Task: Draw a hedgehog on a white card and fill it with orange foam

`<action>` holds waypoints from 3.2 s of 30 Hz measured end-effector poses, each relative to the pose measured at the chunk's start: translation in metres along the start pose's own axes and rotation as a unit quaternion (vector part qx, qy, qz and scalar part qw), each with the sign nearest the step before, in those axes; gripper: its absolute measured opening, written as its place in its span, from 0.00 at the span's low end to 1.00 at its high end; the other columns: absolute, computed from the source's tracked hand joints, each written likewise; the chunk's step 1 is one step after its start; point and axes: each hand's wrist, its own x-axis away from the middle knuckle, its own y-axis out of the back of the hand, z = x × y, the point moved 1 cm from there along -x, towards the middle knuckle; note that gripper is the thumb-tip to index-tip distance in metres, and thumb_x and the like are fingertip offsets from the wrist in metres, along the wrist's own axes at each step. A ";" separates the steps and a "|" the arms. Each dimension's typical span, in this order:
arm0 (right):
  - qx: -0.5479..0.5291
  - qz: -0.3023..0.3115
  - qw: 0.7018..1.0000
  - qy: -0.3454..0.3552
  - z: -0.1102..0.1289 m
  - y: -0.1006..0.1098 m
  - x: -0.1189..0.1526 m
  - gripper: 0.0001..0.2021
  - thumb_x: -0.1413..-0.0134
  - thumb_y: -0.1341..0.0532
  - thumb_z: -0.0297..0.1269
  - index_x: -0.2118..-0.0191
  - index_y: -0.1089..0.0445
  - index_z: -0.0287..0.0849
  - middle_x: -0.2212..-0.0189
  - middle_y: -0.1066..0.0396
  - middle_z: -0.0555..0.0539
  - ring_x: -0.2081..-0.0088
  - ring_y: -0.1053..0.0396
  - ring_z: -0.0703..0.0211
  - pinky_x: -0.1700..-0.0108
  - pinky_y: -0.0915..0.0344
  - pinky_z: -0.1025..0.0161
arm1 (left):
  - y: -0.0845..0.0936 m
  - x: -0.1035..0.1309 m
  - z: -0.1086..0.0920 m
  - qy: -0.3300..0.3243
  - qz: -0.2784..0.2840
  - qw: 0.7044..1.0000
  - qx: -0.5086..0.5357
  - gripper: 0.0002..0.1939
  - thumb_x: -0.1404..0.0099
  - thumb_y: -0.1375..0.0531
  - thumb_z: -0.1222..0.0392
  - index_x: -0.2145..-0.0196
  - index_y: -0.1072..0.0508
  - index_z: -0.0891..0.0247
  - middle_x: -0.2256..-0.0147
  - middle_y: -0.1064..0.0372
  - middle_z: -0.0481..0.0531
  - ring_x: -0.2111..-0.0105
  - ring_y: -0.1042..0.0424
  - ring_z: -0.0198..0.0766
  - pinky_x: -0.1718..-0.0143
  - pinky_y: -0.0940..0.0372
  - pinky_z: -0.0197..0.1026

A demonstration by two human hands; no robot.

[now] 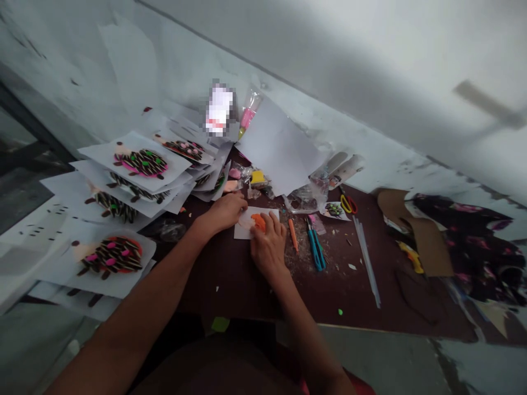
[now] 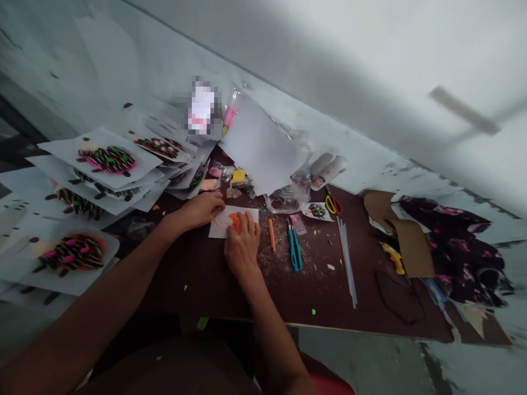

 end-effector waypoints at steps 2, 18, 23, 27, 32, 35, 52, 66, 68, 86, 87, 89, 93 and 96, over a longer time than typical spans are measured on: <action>0.004 -0.001 1.000 0.012 -0.002 0.000 0.004 0.12 0.40 0.41 0.29 0.54 0.24 0.43 0.37 0.38 0.38 0.32 0.50 0.41 0.38 0.50 0.45 | 0.000 0.000 0.000 -0.005 0.005 1.000 -0.006 0.15 0.38 0.46 0.71 0.61 0.20 0.62 0.57 0.26 0.57 0.55 0.27 0.44 0.53 0.33 0.41; 0.013 0.019 1.000 -0.001 0.001 -0.004 0.006 0.15 0.43 0.40 0.29 0.50 0.27 0.44 0.34 0.42 0.37 0.31 0.52 0.40 0.36 0.52 0.44 | 0.000 0.000 -0.002 0.009 0.023 1.000 -0.012 0.19 0.40 0.45 0.73 0.58 0.20 0.60 0.56 0.26 0.56 0.54 0.28 0.45 0.55 0.33 0.41; 0.002 0.026 1.000 -0.005 0.005 -0.007 0.009 0.17 0.44 0.40 0.28 0.48 0.28 0.43 0.33 0.43 0.38 0.30 0.54 0.41 0.35 0.54 0.44 | 0.003 0.002 -0.003 0.002 0.024 1.000 -0.009 0.18 0.39 0.45 0.72 0.58 0.20 0.60 0.56 0.26 0.56 0.54 0.28 0.44 0.56 0.33 0.39; 0.003 0.021 1.000 0.001 0.004 -0.007 0.014 0.19 0.45 0.40 0.27 0.48 0.28 0.43 0.32 0.44 0.39 0.30 0.54 0.41 0.35 0.54 0.44 | 0.003 0.002 -0.002 0.002 0.022 1.000 -0.003 0.18 0.40 0.45 0.72 0.58 0.19 0.59 0.57 0.26 0.56 0.54 0.28 0.44 0.55 0.33 0.40; -0.001 -0.012 1.000 -0.002 0.000 -0.006 0.019 0.20 0.46 0.40 0.26 0.47 0.28 0.47 0.32 0.44 0.41 0.29 0.55 0.43 0.34 0.53 0.44 | 0.001 0.001 -0.003 0.010 0.023 1.000 0.001 0.19 0.41 0.44 0.74 0.59 0.19 0.58 0.56 0.26 0.55 0.54 0.28 0.45 0.53 0.34 0.42; 0.005 -0.023 1.000 -0.017 -0.002 -0.005 0.020 0.21 0.47 0.39 0.26 0.47 0.27 0.46 0.32 0.44 0.40 0.30 0.54 0.42 0.34 0.54 0.44 | 0.001 0.001 -0.004 0.013 0.028 1.000 -0.003 0.19 0.41 0.44 0.74 0.59 0.19 0.58 0.57 0.27 0.55 0.54 0.28 0.45 0.54 0.34 0.42; 0.022 0.044 0.998 -0.028 0.002 -0.002 0.006 0.18 0.43 0.39 0.30 0.46 0.28 0.42 0.31 0.47 0.36 0.29 0.56 0.40 0.33 0.57 0.44 | 0.009 0.002 -0.011 0.028 0.059 0.998 -0.017 0.20 0.39 0.43 0.74 0.57 0.19 0.56 0.57 0.28 0.52 0.53 0.29 0.41 0.56 0.35 0.37; 0.039 0.054 0.998 -0.006 0.002 -0.003 0.011 0.19 0.41 0.40 0.31 0.44 0.29 0.44 0.31 0.47 0.38 0.29 0.57 0.41 0.33 0.60 0.44 | 0.008 0.003 -0.010 0.021 0.057 0.998 -0.032 0.20 0.39 0.43 0.74 0.56 0.19 0.57 0.56 0.27 0.53 0.52 0.29 0.41 0.56 0.35 0.36; 0.051 0.052 0.997 0.003 0.002 -0.004 0.013 0.18 0.39 0.42 0.31 0.44 0.29 0.43 0.31 0.46 0.38 0.29 0.56 0.42 0.33 0.60 0.44 | 0.009 0.003 -0.011 0.022 0.057 0.998 -0.030 0.20 0.39 0.43 0.74 0.56 0.19 0.57 0.56 0.27 0.53 0.53 0.29 0.40 0.56 0.35 0.36; 0.037 0.017 0.999 -0.016 -0.003 0.004 0.018 0.19 0.42 0.39 0.29 0.46 0.27 0.47 0.31 0.47 0.40 0.29 0.56 0.41 0.32 0.57 0.44 | 0.012 0.003 -0.015 0.039 0.071 0.996 -0.043 0.20 0.39 0.42 0.74 0.56 0.19 0.56 0.55 0.27 0.53 0.51 0.29 0.42 0.56 0.35 0.37; 0.038 0.020 0.999 -0.021 -0.003 0.005 0.017 0.19 0.43 0.39 0.29 0.45 0.27 0.47 0.30 0.47 0.40 0.29 0.56 0.41 0.32 0.57 0.44 | 0.012 0.003 -0.015 0.039 0.071 0.996 -0.044 0.20 0.39 0.42 0.74 0.56 0.19 0.56 0.55 0.27 0.53 0.51 0.29 0.42 0.56 0.35 0.37; 0.039 0.033 0.998 -0.024 -0.002 0.005 0.014 0.20 0.43 0.39 0.30 0.45 0.28 0.46 0.30 0.48 0.41 0.29 0.57 0.41 0.32 0.58 0.43 | 0.013 0.004 -0.015 0.036 0.069 0.996 -0.043 0.20 0.38 0.43 0.74 0.55 0.19 0.56 0.54 0.27 0.53 0.51 0.29 0.42 0.56 0.35 0.37; 0.049 0.053 0.997 -0.017 -0.002 0.002 0.008 0.19 0.41 0.39 0.31 0.44 0.28 0.46 0.30 0.48 0.39 0.29 0.57 0.40 0.33 0.58 0.43 | 0.012 0.004 -0.014 0.026 0.068 0.997 -0.037 0.21 0.38 0.44 0.74 0.55 0.20 0.56 0.55 0.27 0.52 0.53 0.29 0.40 0.56 0.35 0.36; 0.051 0.061 0.997 0.002 -0.004 0.003 0.005 0.18 0.39 0.41 0.31 0.44 0.29 0.46 0.30 0.48 0.40 0.29 0.57 0.42 0.33 0.59 0.43 | 0.011 0.004 -0.013 0.023 0.063 0.997 -0.035 0.20 0.38 0.44 0.74 0.55 0.20 0.56 0.55 0.27 0.52 0.53 0.29 0.40 0.55 0.35 0.36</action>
